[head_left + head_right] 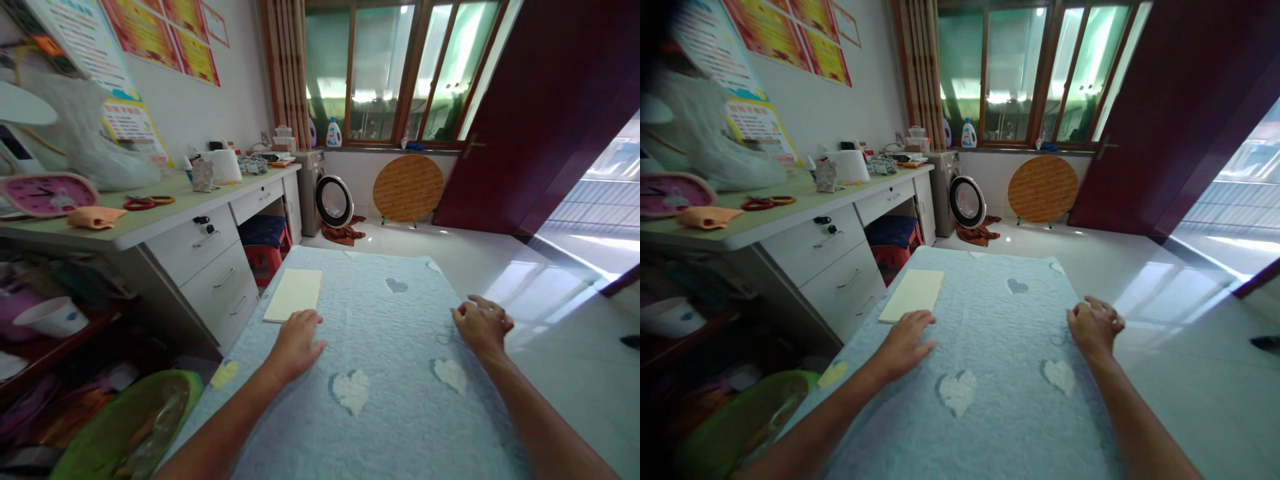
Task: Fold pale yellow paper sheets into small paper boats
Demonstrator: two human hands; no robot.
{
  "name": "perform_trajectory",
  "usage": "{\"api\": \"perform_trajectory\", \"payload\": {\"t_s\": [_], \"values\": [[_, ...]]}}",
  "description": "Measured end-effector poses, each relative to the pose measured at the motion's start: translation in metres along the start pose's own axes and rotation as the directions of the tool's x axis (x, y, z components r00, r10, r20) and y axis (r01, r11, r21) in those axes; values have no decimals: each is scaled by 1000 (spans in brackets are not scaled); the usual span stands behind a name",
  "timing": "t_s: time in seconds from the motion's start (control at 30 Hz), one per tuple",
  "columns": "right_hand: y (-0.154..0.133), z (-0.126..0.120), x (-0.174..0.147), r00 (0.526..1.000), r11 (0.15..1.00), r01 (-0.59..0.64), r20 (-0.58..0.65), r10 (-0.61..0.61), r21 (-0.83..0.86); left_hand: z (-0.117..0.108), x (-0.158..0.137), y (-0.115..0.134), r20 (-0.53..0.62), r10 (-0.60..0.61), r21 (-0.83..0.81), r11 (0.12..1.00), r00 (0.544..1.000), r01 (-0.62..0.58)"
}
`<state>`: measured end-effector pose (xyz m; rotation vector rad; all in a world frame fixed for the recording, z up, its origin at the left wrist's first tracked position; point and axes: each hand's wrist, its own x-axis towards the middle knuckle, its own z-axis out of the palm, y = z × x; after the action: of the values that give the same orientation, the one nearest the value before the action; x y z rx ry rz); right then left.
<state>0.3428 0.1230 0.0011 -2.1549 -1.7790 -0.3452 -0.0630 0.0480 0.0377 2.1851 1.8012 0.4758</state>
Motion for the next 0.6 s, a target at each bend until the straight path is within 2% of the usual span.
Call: {"api": "perform_trajectory", "payload": {"t_s": [0.07, 0.13, 0.23, 0.33, 0.43, 0.5, 0.6], "values": [[-30, -3, -2, 994, 998, 26, 101, -32, 57, 2, 12, -20, -93, -103, 60, 992, 990, 109], [-65, -5, -7, 978, 986, 99, 171, -121, 131, 7, 17, -35, -182, -182, 90, 976, 966, 200], [-121, -7, -22, 917, 933, 251, 247, -315, 256, 16, 18, -49, -270, -232, 89, 960, 935, 264], [-172, -8, -42, 818, 850, 387, 292, -495, 358, 25, 16, -57, -315, -206, 59, 970, 926, 236], [-214, -8, -58, 726, 773, 453, 321, -609, 444, 28, 17, -65, -357, -155, 8, 986, 921, 169], [-237, -6, -66, 679, 728, 479, 319, -661, 490, 27, 21, -72, -389, -132, -39, 991, 912, 126], [-264, -2, -70, 637, 678, 500, 302, -709, 539, 25, 25, -83, -442, -140, -121, 988, 886, 95]]}}
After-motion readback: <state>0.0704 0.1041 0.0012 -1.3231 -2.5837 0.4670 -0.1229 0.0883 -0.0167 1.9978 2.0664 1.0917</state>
